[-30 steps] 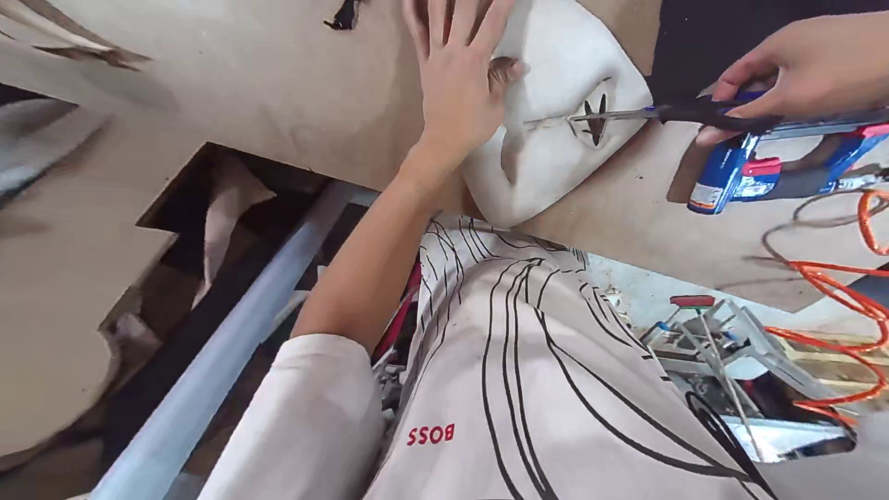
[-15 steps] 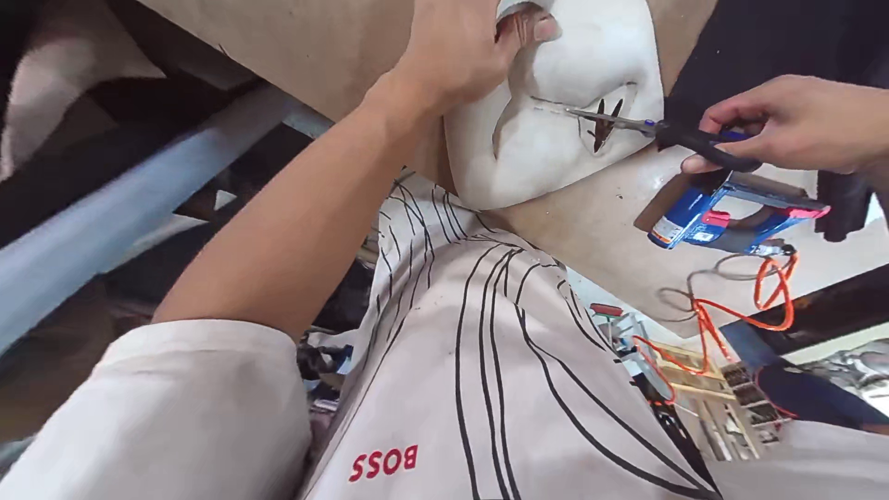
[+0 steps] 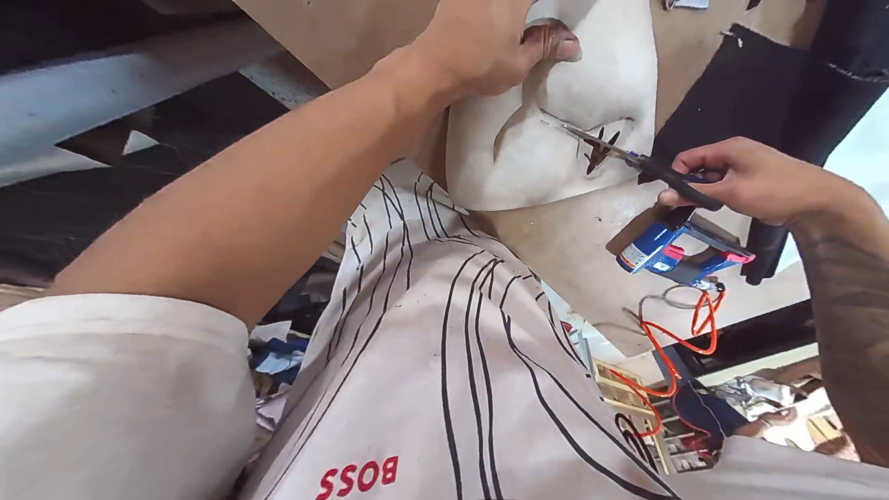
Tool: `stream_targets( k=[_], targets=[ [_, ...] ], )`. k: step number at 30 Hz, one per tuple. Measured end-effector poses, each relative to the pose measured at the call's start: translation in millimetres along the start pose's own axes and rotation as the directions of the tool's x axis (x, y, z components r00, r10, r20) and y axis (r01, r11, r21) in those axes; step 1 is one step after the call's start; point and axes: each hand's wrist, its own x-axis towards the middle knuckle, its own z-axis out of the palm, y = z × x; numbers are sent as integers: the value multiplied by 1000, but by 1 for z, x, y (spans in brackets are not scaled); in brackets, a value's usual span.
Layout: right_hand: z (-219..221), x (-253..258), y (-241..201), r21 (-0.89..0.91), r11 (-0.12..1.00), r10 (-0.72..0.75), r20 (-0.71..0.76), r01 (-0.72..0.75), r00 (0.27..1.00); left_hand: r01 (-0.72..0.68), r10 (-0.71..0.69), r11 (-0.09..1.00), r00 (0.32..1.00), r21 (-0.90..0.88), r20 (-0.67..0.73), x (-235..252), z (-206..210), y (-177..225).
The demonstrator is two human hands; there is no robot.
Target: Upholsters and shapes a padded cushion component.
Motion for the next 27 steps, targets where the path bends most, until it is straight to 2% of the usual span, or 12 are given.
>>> stream_targets(
  k=[4, 8, 14, 27],
  targets=[
    [3, -1, 2, 23, 999, -30, -29, 30, 999, -92, 90, 995, 994, -28, -67, -1, -3, 2],
    [9, -6, -11, 14, 1000, -7, -37, 8, 999, -125, 121, 990, 990, -58, -66, -1, -5, 2],
    [8, 7, -13, 38, 999, -16, 30, 15, 999, -121, 116, 989, 991, -83, -72, -4, -13, 10],
    [14, 9, -22, 54, 998, 12, 30, -13, 999, -159, 152, 984, 985, -79, -83, 1, -8, 4]
  ],
)
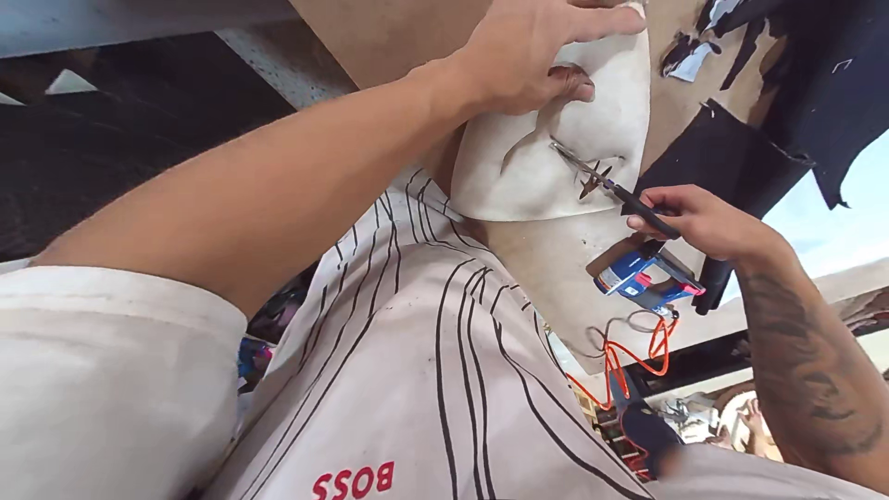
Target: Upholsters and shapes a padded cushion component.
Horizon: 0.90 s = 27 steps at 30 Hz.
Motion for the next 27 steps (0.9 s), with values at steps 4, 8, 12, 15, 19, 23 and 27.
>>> stream_targets(
  k=[4, 8, 12, 15, 19, 23, 27],
  targets=[
    [5, 6, 0, -1, 999, -32, -15, 32, 999, -51, 52, 998, 998, 31, -19, 2, 0, -3],
    [5, 4, 2, -32, 999, -24, -8, 24, 1000, -77, 79, 996, 996, 49, -41, 1, 1, -4],
    [-10, -33, 22, -150, 987, 55, 2, -55, 998, -81, 83, 994, 996, 74, -26, 3, -1, -2],
    [-9, -83, 35, -269, 959, 31, -194, -84, 980, -127, 133, 988, 989, 84, -65, 3, -2, -3],
    [34, -118, 43, -259, 951, -39, -644, -170, 764, -132, 179, 959, 968, 250, -175, -6, 3, 6],
    [92, -103, 42, -36, 991, 68, -687, -127, 724, -194, 269, 922, 943, 335, -195, -62, 38, 46],
    [176, -74, 35, 556, 768, -49, -441, 316, 896, -216, 192, 884, 976, 414, 100, -95, 93, 55]
  ],
)
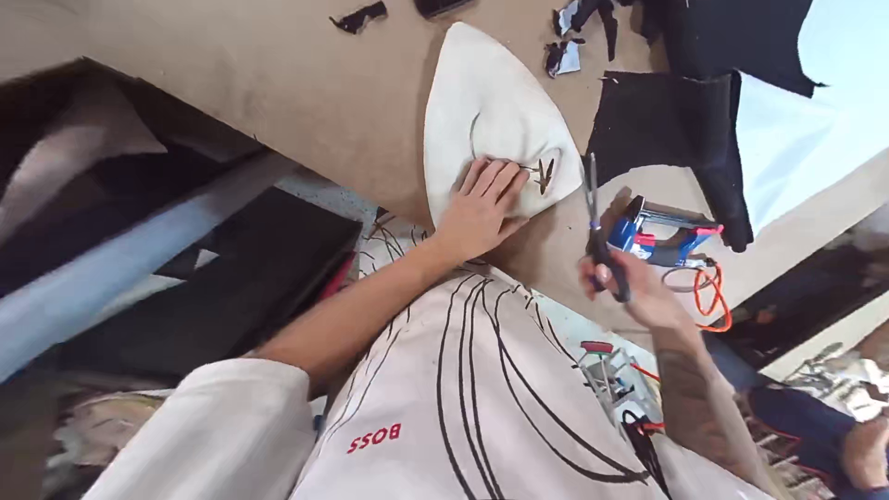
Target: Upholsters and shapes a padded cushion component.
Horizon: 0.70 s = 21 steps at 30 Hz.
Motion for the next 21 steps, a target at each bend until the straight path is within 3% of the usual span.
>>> stream_targets(
  k=[2, 5, 17, 21],
  targets=[
    [47, 3, 17, 383, 923, 8, 83, -39, 997, 16, -13, 996, 999, 90, -37, 2, 10, 2],
    [90, 17, 28, 610, 791, 9, 47, -36, 999, 47, -38, 990, 997, 133, -70, 2, 10, 4],
    [142, 66, 26, 671, 727, 15, -229, 146, 973, 67, -31, 973, 986, 219, -166, -1, 16, 4],
    [153, 71, 28, 661, 733, 27, -261, 158, 965, 47, -19, 973, 992, 225, -128, -1, 16, 2]
  ],
)
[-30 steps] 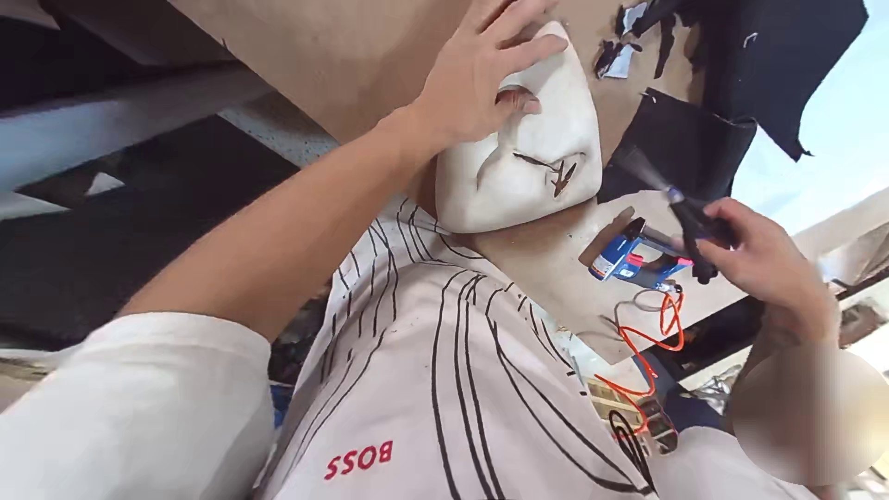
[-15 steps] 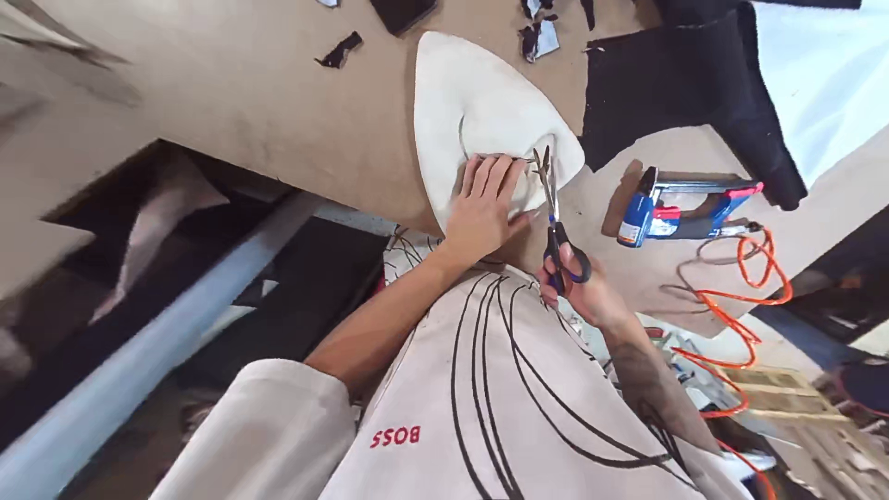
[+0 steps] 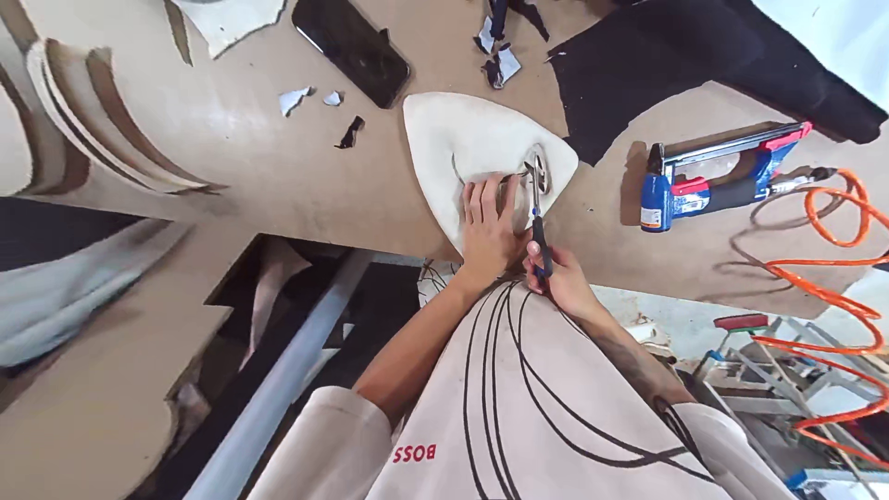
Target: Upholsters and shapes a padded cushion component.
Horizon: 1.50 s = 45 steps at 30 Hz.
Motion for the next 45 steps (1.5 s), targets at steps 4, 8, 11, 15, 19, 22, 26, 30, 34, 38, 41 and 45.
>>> stream_targets(
  k=[4, 8, 11, 15, 19, 22, 26, 30, 34, 38, 41, 45],
  targets=[
    [1, 3, 7, -28, 1000, 10, -37, -11, 999, 0, 0, 1000, 1000, 15, 14, -1, 2, 0],
    [-1, 6, 5, -40, 999, 2, -61, -4, 998, 7, -7, 1000, 1000, 5, 8, 0, 1, 0],
    [-4, 8, 6, -60, 998, -3, -74, -2, 997, 2, -3, 1000, 1000, 19, 20, 0, 1, 1],
    [-2, 8, 4, -62, 998, 21, -89, -27, 996, 2, -4, 999, 999, 38, 35, 0, 0, 1],
    [1, -2, 9, -79, 995, 53, -83, -59, 995, 7, -10, 998, 999, 67, 34, 0, 1, 2],
    [-9, -25, 12, -163, 987, -16, -141, -7, 990, 5, -5, 996, 1000, -89, 9, 1, -2, -4],
    [-36, -50, -8, -190, 981, -52, -128, 27, 990, 93, -93, 875, 995, -475, 25, 7, -33, -26],
    [-13, -31, -8, -33, 999, 10, 23, -9, 1000, -54, 42, 978, 997, -201, -64, 56, -39, -42],
    [5, 2, 2, 46, 999, -28, -37, 29, 999, -63, 58, 996, 996, 66, 68, 89, -30, -34],
    [16, 9, 8, 73, 996, -40, -103, 47, 994, -62, 56, 992, 997, 108, 59, 91, -24, -33],
    [19, 10, 12, 44, 998, -35, -124, 41, 992, -66, 58, 990, 996, 124, 70, 89, -24, -32],
    [24, 12, 8, 41, 999, -27, -162, 34, 986, -73, 65, 990, 996, 122, 67, 91, -23, -32]
  ],
)
